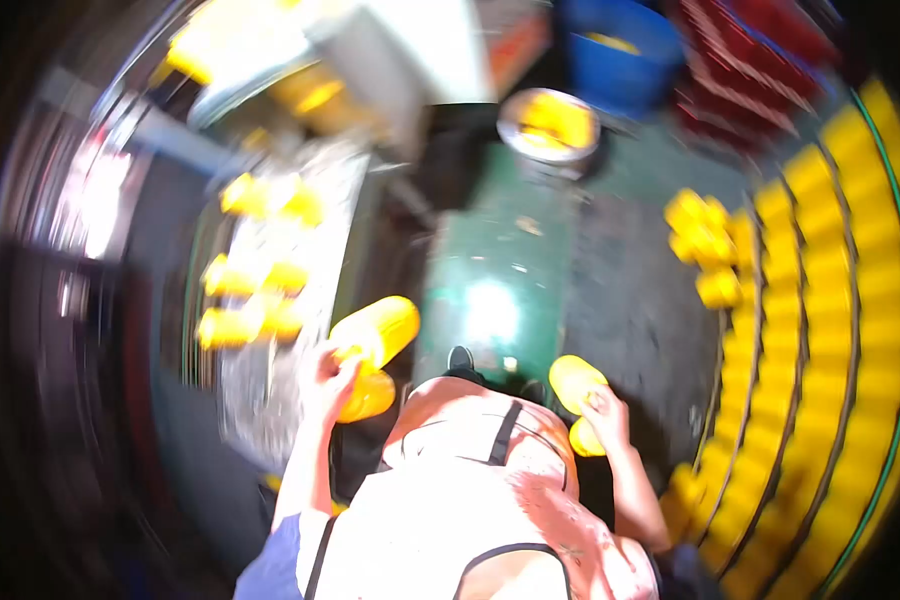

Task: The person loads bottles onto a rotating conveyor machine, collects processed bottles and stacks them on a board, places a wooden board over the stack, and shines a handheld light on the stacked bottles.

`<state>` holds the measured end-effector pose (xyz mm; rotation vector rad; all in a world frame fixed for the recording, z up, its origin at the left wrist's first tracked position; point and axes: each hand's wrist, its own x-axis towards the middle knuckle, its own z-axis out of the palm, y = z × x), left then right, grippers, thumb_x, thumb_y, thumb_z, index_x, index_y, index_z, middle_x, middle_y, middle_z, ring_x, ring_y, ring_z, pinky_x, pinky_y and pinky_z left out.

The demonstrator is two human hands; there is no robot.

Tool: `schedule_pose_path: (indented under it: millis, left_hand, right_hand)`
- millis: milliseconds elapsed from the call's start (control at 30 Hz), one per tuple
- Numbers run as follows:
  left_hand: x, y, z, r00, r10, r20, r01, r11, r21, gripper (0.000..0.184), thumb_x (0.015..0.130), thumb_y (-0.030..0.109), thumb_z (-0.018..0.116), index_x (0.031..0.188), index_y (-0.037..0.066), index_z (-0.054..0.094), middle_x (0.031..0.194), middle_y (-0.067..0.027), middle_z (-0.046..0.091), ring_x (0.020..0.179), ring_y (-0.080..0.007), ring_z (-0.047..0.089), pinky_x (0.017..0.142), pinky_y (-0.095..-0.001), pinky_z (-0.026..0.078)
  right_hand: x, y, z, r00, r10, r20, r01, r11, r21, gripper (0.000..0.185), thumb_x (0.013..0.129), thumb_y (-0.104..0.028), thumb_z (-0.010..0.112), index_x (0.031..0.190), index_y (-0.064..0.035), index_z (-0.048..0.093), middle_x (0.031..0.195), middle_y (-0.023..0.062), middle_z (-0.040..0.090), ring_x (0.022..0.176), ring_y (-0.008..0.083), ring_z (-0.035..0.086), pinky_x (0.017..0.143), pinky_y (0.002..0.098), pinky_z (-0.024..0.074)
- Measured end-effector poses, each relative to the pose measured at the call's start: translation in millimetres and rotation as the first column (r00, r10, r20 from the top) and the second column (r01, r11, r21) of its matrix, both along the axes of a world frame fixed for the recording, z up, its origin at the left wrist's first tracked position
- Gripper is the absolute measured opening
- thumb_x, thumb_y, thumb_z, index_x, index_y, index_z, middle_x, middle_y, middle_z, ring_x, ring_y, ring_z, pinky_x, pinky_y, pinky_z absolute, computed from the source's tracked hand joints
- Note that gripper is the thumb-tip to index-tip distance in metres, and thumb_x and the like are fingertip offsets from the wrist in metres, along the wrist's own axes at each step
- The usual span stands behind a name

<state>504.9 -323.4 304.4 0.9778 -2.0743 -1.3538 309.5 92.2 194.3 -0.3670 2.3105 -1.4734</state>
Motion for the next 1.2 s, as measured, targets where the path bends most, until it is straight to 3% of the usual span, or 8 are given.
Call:
schedule_pose_path:
  millis: [33,100,400,533,767,933,1100,1200]
  left_hand:
    - [2,13,43,0.999,0.019,0.05,-0.027,0.986,0.165,0.023,0.079,0.002,0.069,0.1,0.004,0.059,0.065,0.0038,0.054,0.053,-0.0022,0.045,0.047,-0.0192,0.035]
    - [46,16,51,0.992,0.127,-0.024,-0.118,0.965,0.234,0.021,0.08,0.001,0.067,0.1,0.005,0.061,0.063,0.0068,0.05,0.049,0.0003,0.039,0.044,-0.0182,0.029]
    - [189,-52,89,0.812,0.575,-0.1,-0.523,0.793,0.314,0.022,0.082,-0.003,0.061,0.101,0.007,0.058,0.058,0.0058,0.047,0.04,-0.0007,0.036,0.036,-0.0185,0.023]
    - [229,-139,42,0.778,0.625,-0.056,-0.584,0.754,0.302,0.019,0.082,-0.001,0.062,0.099,0.008,0.058,0.058,0.0056,0.046,0.041,-0.0008,0.036,0.036,-0.0191,0.023]
    - [259,-271,-40,0.82,0.572,-0.029,-0.531,0.778,0.336,0.021,0.081,0.001,0.062,0.1,0.009,0.058,0.057,0.004,0.047,0.042,-0.0023,0.035,0.038,-0.022,0.025]
    - [249,-334,-78,0.831,0.549,0.091,-0.543,0.763,0.349,0.023,0.078,0.004,0.064,0.1,0.011,0.06,0.055,-0.0011,0.05,0.045,-0.0062,0.045,0.041,-0.0249,0.035]
    - [240,-353,-113,0.846,0.532,0.032,-0.513,0.797,0.318,0.021,0.079,0.006,0.063,0.1,0.01,0.06,0.057,0.0001,0.049,0.048,-0.0062,0.045,0.043,-0.0245,0.035]
    - [246,-346,-105,0.828,0.558,0.06,-0.561,0.82,0.115,0.017,0.079,0.008,0.066,0.094,0.005,0.061,0.074,-0.0064,0.061,0.059,-0.0105,0.053,0.053,-0.0265,0.042]
  right_hand:
    - [0,-13,12,0.972,0.023,0.233,-0.035,0.998,0.049,0.02,0.077,-0.004,0.067,0.095,-0.0047,0.061,0.065,0.0068,0.056,0.055,0.0085,0.052,0.053,0.0269,0.044]
    - [-11,-51,28,0.942,0.148,0.301,-0.148,0.989,-0.023,0.019,0.076,-0.003,0.065,0.095,-0.004,0.06,0.066,0.004,0.058,0.053,0.0064,0.051,0.051,0.025,0.0427]
    - [1,-296,75,0.752,0.658,-0.044,-0.658,0.753,0.008,0.022,0.075,-0.004,0.069,0.097,-0.0038,0.064,0.072,0.0024,0.061,0.062,0.0046,0.052,0.058,0.0214,0.0435]
    - [62,-432,81,0.585,0.8,-0.135,-0.804,0.594,0.034,0.023,0.076,-0.006,0.069,0.097,-0.0028,0.064,0.069,0.0033,0.06,0.061,0.0061,0.051,0.059,0.023,0.0446]
    - [164,-638,87,0.454,0.889,0.067,-0.888,0.457,-0.05,0.025,0.079,-0.011,0.066,0.103,-0.0062,0.061,0.064,0.0019,0.05,0.057,0.0086,0.044,0.053,0.0262,0.0399]
    - [196,-749,55,0.329,0.944,-0.021,-0.94,0.329,0.088,0.026,0.079,-0.016,0.064,0.104,-0.0084,0.06,0.066,0.0102,0.057,0.06,0.0199,0.057,0.059,0.0338,0.0456]
    - [209,-801,12,0.229,0.973,0.001,-0.942,0.222,0.251,0.028,0.077,-0.015,0.065,0.104,-0.0091,0.06,0.07,0.0134,0.06,0.064,0.0247,0.06,0.064,0.0352,0.048]
    - [199,-799,11,0.267,0.958,0.106,-0.957,0.25,0.151,0.033,0.077,-0.017,0.069,0.107,-0.0063,0.06,0.068,0.0088,0.059,0.058,0.0173,0.058,0.056,0.0306,0.0464]
